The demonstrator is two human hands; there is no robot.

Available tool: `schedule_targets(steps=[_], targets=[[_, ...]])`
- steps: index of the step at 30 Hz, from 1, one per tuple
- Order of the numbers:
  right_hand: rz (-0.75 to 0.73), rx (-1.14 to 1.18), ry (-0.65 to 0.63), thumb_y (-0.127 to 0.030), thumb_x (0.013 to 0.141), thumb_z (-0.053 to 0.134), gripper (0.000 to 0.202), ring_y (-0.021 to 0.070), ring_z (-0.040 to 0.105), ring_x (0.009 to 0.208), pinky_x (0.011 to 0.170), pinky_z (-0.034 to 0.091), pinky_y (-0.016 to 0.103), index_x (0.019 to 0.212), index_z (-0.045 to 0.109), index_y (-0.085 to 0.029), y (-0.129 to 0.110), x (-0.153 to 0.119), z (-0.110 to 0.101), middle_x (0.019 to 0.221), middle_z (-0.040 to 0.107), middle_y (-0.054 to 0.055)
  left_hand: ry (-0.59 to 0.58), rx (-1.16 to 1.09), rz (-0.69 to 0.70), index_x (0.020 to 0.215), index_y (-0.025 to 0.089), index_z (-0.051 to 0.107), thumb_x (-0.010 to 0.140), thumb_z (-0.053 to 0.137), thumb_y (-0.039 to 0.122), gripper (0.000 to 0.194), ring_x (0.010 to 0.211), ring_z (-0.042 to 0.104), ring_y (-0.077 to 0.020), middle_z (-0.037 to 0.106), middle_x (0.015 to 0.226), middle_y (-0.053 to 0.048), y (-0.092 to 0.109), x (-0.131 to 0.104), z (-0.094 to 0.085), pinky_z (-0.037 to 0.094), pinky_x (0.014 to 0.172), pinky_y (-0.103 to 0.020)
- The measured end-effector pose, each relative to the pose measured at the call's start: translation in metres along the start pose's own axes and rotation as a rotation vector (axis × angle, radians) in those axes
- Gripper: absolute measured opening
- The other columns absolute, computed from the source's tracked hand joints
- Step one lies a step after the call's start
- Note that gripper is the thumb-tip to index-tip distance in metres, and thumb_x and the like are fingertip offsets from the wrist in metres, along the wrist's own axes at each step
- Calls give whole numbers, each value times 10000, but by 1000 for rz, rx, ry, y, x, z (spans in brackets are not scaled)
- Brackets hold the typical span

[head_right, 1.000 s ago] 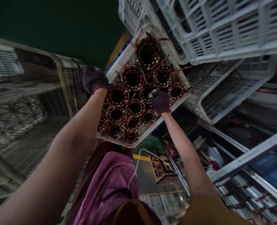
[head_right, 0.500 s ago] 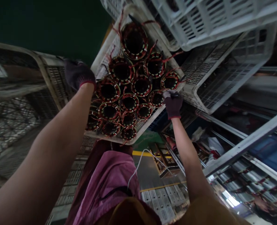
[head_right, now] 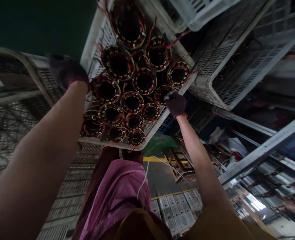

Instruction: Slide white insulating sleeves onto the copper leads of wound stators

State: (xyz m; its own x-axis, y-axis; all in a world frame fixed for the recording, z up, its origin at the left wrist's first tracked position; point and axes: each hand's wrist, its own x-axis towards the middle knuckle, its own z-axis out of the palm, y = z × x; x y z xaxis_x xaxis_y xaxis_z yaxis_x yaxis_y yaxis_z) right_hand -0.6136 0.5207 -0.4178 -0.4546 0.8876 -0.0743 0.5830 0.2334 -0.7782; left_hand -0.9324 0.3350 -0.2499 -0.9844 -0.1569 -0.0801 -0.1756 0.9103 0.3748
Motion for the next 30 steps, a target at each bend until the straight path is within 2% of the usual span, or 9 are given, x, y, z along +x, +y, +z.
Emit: schedule_targets(steps=[3,5,9,12,16,19,22,25,30], targets=[[84,282,46,-401,754,709,139,253,707,697,735,626,426,762,669,-269,0,-14,-9,748,759,50,76,46,81,1585,289,404,1026,264,437,595,1593,484,-131,543,1730,22,-2,5,4,390,1311,-403],[150,470,58,-439,741,713,196,207,654,602,602,585,374,831,689,-266,0,-35,-12,727,735,14,82,62,68,1581,301,384,1045,285,397,553,1579,487,-98,537,1732,50,-3,8,7,411,1289,-377],[206,585,-160,-491,711,748,310,194,680,613,559,566,329,917,742,-260,-2,-81,3,744,746,-1,102,101,71,1594,317,357,1058,269,362,545,1577,467,-56,499,1756,79,-3,12,10,415,1297,-292],[213,442,-290,-519,723,715,330,239,747,704,624,609,356,909,769,-252,0,-98,28,779,785,31,101,167,90,1575,299,348,1097,211,427,514,1603,427,-62,489,1765,61,-3,13,10,407,1307,-320],[109,117,-220,-517,822,668,299,292,810,897,882,646,419,912,790,-259,6,-98,49,875,841,75,95,85,63,1622,371,418,1071,256,418,577,1577,497,-118,566,1705,89,-3,14,10,443,1307,-334],[13,26,-226,-471,847,662,247,306,813,941,966,626,443,892,792,-266,10,-92,52,916,854,83,118,-2,55,1693,294,424,1058,363,317,639,1559,543,-159,611,1670,52,-4,13,9,451,1305,-336],[4,41,-239,-413,825,647,190,307,806,953,975,623,447,836,763,-262,13,-87,49,908,849,83,151,-93,103,1653,171,514,1105,428,217,556,1519,597,-178,677,1594,-9,-6,10,9,437,1298,-323],[57,127,-239,-427,803,658,186,300,791,867,920,636,457,811,741,-260,8,-84,39,817,813,66,156,-129,114,1632,162,546,1135,452,163,506,1495,613,-162,700,1558,-11,-6,7,8,440,1276,-300],[77,496,-83,-470,820,681,252,228,721,670,695,631,406,939,753,-259,-33,-87,28,798,782,30,127,-43,96,1560,191,550,1135,410,235,449,1497,601,-155,676,1593,-9,-3,5,5,455,1268,-341]])
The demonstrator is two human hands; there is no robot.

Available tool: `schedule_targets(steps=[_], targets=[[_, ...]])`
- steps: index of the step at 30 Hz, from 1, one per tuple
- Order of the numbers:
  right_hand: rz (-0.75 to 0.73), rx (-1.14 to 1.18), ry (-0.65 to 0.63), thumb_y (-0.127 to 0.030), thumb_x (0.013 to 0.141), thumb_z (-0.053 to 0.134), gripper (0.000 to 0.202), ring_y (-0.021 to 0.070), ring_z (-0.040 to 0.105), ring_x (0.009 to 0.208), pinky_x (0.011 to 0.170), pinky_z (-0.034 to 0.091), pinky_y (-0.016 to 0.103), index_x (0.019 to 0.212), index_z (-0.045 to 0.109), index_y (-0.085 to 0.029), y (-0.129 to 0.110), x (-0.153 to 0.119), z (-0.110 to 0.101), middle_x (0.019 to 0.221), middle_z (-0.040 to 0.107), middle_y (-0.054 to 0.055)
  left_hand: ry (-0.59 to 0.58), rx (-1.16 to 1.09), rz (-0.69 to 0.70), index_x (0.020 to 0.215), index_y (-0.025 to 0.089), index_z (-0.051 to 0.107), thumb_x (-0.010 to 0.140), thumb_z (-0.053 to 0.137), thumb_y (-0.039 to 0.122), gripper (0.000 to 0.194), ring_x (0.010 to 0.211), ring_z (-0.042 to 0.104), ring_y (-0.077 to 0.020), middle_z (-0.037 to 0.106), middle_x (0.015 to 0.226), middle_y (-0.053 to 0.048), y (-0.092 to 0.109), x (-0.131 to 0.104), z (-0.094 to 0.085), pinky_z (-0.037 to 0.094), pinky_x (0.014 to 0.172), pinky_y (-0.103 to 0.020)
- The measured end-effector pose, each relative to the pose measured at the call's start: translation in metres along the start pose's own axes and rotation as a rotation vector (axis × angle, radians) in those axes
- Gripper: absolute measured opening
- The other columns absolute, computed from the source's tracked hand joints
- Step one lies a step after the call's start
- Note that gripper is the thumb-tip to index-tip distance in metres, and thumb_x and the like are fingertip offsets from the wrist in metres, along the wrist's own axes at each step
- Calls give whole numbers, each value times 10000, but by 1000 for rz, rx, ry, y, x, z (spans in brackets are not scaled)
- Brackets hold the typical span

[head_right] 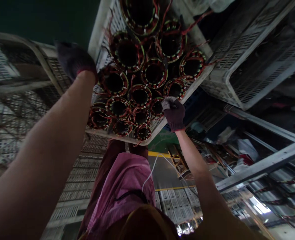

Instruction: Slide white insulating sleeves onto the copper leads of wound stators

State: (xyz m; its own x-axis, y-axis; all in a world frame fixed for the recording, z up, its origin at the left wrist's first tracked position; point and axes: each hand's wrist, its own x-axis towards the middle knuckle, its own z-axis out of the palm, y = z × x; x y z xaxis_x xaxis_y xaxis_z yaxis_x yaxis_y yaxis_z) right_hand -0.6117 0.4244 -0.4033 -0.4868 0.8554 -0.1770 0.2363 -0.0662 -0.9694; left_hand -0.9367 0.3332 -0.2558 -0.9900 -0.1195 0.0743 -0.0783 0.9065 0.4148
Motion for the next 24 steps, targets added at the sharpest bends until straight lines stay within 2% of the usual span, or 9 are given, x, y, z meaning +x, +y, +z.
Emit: schedule_targets(steps=[2,4,6,9,12,15,19,22,24], targets=[[-39,102,-55,-480,830,702,281,219,740,709,702,639,396,1005,764,-269,-16,0,18,873,804,28,-26,58,-12,1528,248,521,1111,378,286,442,1503,585,-125,641,1637,2,1,1,0,453,1254,-336],[-60,105,-172,-480,833,707,281,225,766,777,765,654,405,1014,777,-276,-26,4,40,921,818,28,-48,118,-20,1532,309,461,1078,352,331,468,1530,542,-89,589,1690,31,0,2,1,442,1247,-340],[-84,-18,-256,-458,839,699,233,244,782,833,845,654,429,954,783,-274,-30,11,61,911,821,31,-56,140,-21,1547,332,430,1053,310,373,510,1548,517,-78,563,1714,46,-1,2,1,427,1256,-351],[-128,-305,-227,-437,864,698,199,290,789,878,923,634,473,881,788,-261,-30,17,78,875,820,55,-65,116,-18,1559,334,437,1042,245,435,561,1536,534,-84,585,1694,47,-2,2,1,415,1258,-341],[-150,-432,-213,-443,880,699,227,313,791,902,937,620,481,903,809,-247,-29,19,78,890,828,79,-74,115,-38,1519,340,473,1070,239,478,525,1490,569,-82,633,1644,53,-1,0,-2,421,1228,-310],[-87,-369,-253,-415,857,684,202,281,783,864,906,623,438,876,794,-246,-26,21,73,860,821,59,-67,123,-54,1516,338,482,1081,253,503,518,1472,581,-105,644,1630,41,-1,-1,-3,417,1216,-324],[-6,-270,-235,-399,824,677,163,253,765,804,856,636,422,819,751,-254,-25,24,69,812,792,34,-98,66,-62,1548,328,461,1024,288,521,584,1499,566,-121,615,1660,21,-1,-1,-3,394,1230,-363],[-21,-117,-198,-417,878,658,189,239,752,740,782,652,420,863,752,-254,-40,20,68,801,774,34,-111,39,-54,1509,304,489,1010,312,501,565,1501,570,-132,637,1633,-10,0,-3,-5,412,1214,-396],[-115,17,-157,-439,933,642,226,229,768,774,774,664,410,944,769,-253,-60,16,72,897,803,49,-111,43,-50,1514,290,507,1017,327,471,559,1490,583,-132,662,1603,-7,1,-5,-7,433,1201,-396]])
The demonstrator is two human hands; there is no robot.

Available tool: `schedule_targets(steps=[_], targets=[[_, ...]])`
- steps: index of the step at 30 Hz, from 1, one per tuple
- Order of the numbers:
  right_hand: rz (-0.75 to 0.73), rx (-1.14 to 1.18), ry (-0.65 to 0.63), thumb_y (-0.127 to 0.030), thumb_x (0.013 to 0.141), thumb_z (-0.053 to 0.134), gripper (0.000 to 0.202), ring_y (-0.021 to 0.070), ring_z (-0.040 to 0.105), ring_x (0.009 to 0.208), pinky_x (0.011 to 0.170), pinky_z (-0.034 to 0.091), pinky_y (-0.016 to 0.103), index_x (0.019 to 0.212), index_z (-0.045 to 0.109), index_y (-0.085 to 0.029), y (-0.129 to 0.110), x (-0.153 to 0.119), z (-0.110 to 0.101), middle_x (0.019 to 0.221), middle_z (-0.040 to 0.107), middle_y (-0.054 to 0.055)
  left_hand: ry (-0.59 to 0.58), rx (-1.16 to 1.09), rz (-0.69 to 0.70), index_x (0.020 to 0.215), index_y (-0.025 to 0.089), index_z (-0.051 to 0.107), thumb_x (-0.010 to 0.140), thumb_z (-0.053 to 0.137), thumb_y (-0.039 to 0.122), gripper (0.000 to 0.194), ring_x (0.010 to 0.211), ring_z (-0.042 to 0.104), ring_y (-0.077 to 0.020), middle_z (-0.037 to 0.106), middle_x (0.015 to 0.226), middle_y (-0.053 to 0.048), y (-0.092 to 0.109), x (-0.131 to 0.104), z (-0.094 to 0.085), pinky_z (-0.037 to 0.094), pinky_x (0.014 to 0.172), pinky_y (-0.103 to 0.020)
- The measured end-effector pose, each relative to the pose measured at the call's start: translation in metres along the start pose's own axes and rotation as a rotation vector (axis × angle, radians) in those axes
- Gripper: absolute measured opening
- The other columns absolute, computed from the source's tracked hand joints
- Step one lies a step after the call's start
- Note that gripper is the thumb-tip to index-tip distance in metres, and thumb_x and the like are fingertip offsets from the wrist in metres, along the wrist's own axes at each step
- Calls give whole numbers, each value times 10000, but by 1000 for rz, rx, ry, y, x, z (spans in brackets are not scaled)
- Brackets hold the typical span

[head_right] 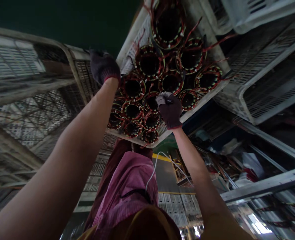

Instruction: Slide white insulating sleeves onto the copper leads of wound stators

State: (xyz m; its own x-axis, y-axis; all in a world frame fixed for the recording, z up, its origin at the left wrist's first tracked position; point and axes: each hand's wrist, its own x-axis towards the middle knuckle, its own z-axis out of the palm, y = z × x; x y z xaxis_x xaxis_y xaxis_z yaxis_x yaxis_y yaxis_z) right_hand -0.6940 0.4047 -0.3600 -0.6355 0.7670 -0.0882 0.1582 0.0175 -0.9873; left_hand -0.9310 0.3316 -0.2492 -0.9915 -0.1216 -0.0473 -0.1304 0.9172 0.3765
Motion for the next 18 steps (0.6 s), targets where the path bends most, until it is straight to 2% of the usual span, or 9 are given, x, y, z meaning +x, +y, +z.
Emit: schedule_targets(steps=[2,4,6,8,11,14,16,18], targets=[[-133,82,-26,-460,957,658,250,222,790,862,822,675,405,1030,785,-257,-22,2,10,1024,827,54,-13,8,-11,1549,317,509,1028,294,517,598,1501,589,-150,670,1595,-9,0,-2,-3,446,1207,-406],[-239,107,-121,-457,949,696,255,220,798,925,877,676,406,1063,795,-252,-40,9,26,1061,836,46,-99,34,-46,1619,403,446,1005,205,652,705,1579,527,-161,674,1595,-25,0,-3,-6,445,1220,-434],[-292,71,-201,-440,944,709,237,220,795,930,911,668,403,1041,797,-243,-48,21,44,1013,838,36,-201,51,-101,1665,487,350,940,119,746,803,1652,417,-125,694,1566,-56,0,-3,-9,437,1221,-453],[-292,-36,-229,-432,953,700,215,222,781,893,931,655,407,982,791,-240,-48,33,61,941,830,31,-239,23,-144,1660,515,322,906,84,741,823,1670,353,-80,716,1526,-86,0,-4,-11,428,1220,-459],[-238,-259,-228,-432,965,684,225,246,767,874,961,637,447,921,781,-233,-43,44,79,898,819,46,-228,-22,-162,1656,498,338,925,93,693,795,1663,376,-81,726,1515,-85,1,-7,-13,419,1234,-449],[-192,-426,-208,-406,954,687,226,283,774,901,964,623,486,958,805,-214,-41,44,85,930,827,77,-205,-54,-142,1654,471,384,959,183,702,759,1650,433,-140,732,1515,-45,1,-8,-14,429,1238,-445],[-198,-474,-207,-384,935,691,221,289,775,899,959,615,485,976,821,-211,-41,42,85,918,828,77,-133,-83,-104,1584,449,484,999,257,664,664,1586,526,-181,735,1512,-22,1,-9,-13,451,1207,-439],[-207,-448,-228,-381,932,677,222,268,768,872,941,614,455,970,820,-216,-40,43,84,888,822,57,-77,-75,-61,1514,400,550,1055,281,551,553,1490,609,-181,722,1529,-19,0,-8,-11,459,1160,-425]])
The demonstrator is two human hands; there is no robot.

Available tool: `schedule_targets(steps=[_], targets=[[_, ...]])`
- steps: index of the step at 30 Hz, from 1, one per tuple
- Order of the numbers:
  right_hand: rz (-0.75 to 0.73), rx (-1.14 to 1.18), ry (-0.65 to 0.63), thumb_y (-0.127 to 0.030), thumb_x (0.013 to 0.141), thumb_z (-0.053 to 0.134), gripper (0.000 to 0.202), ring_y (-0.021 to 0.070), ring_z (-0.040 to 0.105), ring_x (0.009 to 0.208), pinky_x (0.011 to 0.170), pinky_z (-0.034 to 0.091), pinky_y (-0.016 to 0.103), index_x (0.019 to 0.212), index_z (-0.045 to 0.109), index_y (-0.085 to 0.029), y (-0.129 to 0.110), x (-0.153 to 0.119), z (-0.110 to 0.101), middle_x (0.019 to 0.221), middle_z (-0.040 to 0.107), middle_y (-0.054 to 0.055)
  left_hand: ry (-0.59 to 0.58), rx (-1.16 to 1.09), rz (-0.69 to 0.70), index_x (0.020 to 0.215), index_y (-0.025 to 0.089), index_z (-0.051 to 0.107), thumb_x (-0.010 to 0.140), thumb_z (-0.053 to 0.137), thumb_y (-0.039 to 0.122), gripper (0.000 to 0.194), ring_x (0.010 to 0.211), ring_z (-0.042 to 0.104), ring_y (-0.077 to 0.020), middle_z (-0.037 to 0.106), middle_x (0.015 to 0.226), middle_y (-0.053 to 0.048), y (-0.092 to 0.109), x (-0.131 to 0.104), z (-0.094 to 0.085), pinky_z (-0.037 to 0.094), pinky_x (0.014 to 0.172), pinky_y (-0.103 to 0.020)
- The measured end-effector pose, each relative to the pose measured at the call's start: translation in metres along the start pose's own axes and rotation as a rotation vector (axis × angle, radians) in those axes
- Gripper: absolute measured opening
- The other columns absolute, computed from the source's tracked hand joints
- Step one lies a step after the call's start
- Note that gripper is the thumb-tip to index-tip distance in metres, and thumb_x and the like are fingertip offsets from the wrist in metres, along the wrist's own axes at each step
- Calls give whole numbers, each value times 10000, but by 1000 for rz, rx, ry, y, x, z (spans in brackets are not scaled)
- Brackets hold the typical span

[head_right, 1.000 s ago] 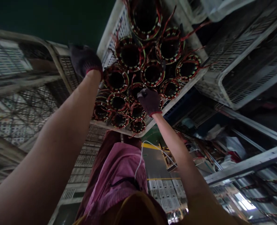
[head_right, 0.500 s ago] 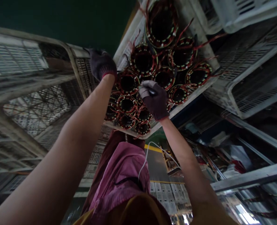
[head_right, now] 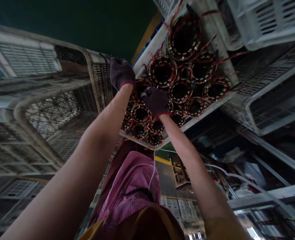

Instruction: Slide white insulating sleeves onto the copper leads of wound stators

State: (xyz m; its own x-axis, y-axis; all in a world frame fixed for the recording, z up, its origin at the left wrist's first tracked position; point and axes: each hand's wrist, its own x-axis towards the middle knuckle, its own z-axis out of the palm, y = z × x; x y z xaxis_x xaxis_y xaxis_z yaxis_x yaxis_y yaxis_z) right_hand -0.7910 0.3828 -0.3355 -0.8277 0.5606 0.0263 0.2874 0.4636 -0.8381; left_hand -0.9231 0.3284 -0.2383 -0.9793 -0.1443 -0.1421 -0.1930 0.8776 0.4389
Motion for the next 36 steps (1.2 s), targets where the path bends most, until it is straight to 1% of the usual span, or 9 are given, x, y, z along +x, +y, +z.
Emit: schedule_targets(steps=[6,9,11,14,17,22,28,32,36], targets=[[-22,149,22,-392,940,664,214,220,743,810,880,618,394,879,778,-222,2,-3,-10,821,786,21,-16,63,42,1572,324,479,1115,238,433,527,1477,594,-143,663,1596,-30,-1,4,4,432,1143,-396],[-15,285,107,-419,1002,597,267,210,765,848,852,626,373,936,775,-231,-2,-27,-19,875,793,21,-14,37,30,1601,375,446,1061,243,459,583,1470,607,-139,659,1603,1,-1,3,2,423,1180,-386],[30,370,110,-432,1010,585,277,205,768,826,814,629,363,949,773,-238,-3,-50,-20,864,791,17,-71,28,3,1632,433,391,1004,232,564,661,1550,541,-120,664,1603,1,-1,2,0,396,1222,-396],[87,446,-75,-396,941,664,195,212,767,790,813,640,377,911,778,-241,1,-76,-9,841,803,13,-188,32,-116,1648,501,347,898,151,726,808,1670,364,-68,727,1516,-45,1,-1,-2,354,1271,-422],[108,432,-219,-343,855,732,148,240,797,905,940,647,426,934,804,-240,9,-89,10,960,849,34,-180,17,-194,1632,509,363,815,100,777,899,1700,270,-46,735,1499,-76,1,-1,0,348,1270,-445],[220,584,-43,-409,910,677,210,238,798,892,914,666,419,971,794,-246,14,-117,25,960,847,40,-20,40,-39,1536,567,419,777,104,755,843,1670,342,-60,699,1555,-50,-4,8,9,411,1196,-436],[432,825,79,-484,890,679,303,258,794,915,904,688,459,1031,772,-232,7,-152,58,1016,841,71,57,95,63,1445,463,472,910,230,553,594,1413,624,-134,657,1611,53,-6,11,12,448,1125,-343],[415,731,180,-480,937,655,302,275,795,1052,1048,653,491,1080,780,-245,4,-156,80,1110,852,77,82,158,55,1429,452,487,1005,267,464,478,1371,628,-110,661,1600,100,-3,8,11,464,1052,-298],[341,530,219,-425,975,620,278,269,795,1111,1101,622,446,1086,799,-244,-1,-154,85,1158,858,92,135,159,42,1447,353,548,1109,326,372,405,1337,651,-74,715,1503,113,0,6,14,465,1026,-244]])
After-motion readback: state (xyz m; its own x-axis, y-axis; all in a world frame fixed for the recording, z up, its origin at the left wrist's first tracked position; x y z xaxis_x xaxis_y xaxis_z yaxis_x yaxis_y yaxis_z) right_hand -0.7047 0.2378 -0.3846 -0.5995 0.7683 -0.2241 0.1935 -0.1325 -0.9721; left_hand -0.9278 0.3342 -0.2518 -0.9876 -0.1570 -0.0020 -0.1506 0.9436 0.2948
